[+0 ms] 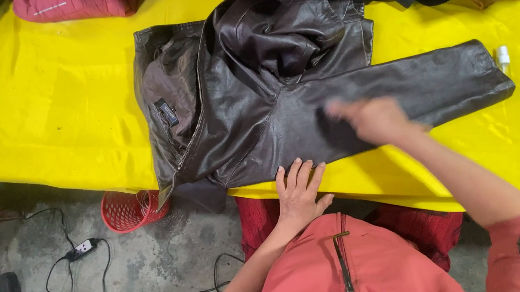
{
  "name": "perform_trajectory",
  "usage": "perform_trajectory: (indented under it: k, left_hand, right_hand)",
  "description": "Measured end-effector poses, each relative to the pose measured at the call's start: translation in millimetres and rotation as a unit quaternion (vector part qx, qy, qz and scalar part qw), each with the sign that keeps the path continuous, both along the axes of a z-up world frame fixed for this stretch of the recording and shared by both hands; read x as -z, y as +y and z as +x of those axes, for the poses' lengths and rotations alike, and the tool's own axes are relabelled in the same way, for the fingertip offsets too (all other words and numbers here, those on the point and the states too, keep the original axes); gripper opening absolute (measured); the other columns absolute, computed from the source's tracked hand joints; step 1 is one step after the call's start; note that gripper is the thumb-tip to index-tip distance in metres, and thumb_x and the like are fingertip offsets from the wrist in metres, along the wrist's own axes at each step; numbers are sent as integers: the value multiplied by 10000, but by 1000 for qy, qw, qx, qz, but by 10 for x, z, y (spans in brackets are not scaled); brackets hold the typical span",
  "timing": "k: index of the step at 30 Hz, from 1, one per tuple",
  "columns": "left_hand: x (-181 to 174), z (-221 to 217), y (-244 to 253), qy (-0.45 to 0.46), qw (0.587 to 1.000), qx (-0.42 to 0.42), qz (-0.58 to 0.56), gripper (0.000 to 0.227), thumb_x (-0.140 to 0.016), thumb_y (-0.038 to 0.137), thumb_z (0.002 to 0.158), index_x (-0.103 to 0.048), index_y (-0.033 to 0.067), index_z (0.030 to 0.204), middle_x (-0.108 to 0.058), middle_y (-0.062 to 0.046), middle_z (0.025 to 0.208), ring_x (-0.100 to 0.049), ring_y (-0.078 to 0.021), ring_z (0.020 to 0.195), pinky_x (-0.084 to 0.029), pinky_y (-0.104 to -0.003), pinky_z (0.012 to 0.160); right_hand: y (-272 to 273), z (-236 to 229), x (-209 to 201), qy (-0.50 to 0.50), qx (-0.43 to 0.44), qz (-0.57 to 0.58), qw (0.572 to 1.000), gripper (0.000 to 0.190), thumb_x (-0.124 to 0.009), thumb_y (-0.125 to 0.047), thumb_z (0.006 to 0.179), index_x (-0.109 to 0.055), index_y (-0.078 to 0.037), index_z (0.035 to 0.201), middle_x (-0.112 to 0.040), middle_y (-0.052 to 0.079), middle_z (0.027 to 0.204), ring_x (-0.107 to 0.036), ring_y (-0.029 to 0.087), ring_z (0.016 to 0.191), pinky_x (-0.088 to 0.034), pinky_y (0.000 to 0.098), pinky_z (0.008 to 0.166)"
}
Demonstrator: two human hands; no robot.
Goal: The person cleans a black leather jacket laid out on a yellow table. They spray a liquid onto the jacket and rub it in with their hands, then use a brush to scrub the surface. A hairdryer is used to dry the jacket, followed by further brushing and additional spraying.
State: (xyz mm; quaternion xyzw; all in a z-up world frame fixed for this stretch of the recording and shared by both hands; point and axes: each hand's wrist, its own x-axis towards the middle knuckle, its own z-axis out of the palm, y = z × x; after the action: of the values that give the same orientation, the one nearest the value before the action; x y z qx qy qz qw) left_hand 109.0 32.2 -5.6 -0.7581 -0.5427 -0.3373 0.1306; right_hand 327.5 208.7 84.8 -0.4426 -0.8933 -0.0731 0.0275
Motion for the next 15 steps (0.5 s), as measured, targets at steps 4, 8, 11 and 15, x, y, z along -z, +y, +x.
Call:
perform_trajectory:
  k: [4,8,11,15]
  left_hand:
    - [10,4,-6,3,1000,2,-7,758,-674,534,791,-543,232,1473,-527,-106,1397,-425,-330,1406,-178,-619,1186]
    - [-5,-7,-22,-2,1000,10,-10,763,-702,519,782,-549,223,1469,-523,-117,1399,-419,-344,1403,-185,-621,1181]
    - [-17,-11,-24,-10,1000,15,-16,782,-743,500,760,-555,214,1462,-523,-125,1392,-417,-351,1402,-187,-624,1178]
    - [0,-4,-11,-5,1000,10,-7,761,-696,524,790,-551,215,1470,-523,-123,1399,-421,-347,1403,-190,-624,1174]
  right_hand:
    - [-333,-297,124,41,-101,-121,987,533,-479,-254,950,-581,-557,1377,-745,-20,862,-754,206,830,-602,395,738]
    - [375,-130,282,-35,-38,-25,998,545,-442,-240,998,-524,-550,1438,-694,36,792,-743,231,758,-590,416,675]
    - [629,-33,375,7,53,106,993,508,-478,-277,1022,-575,-575,1422,-652,29,720,-709,233,625,-564,395,583]
    - [49,-382,-20,46,8,6,999,456,-444,-283,1031,-588,-504,1403,-701,49,774,-751,250,730,-587,423,655]
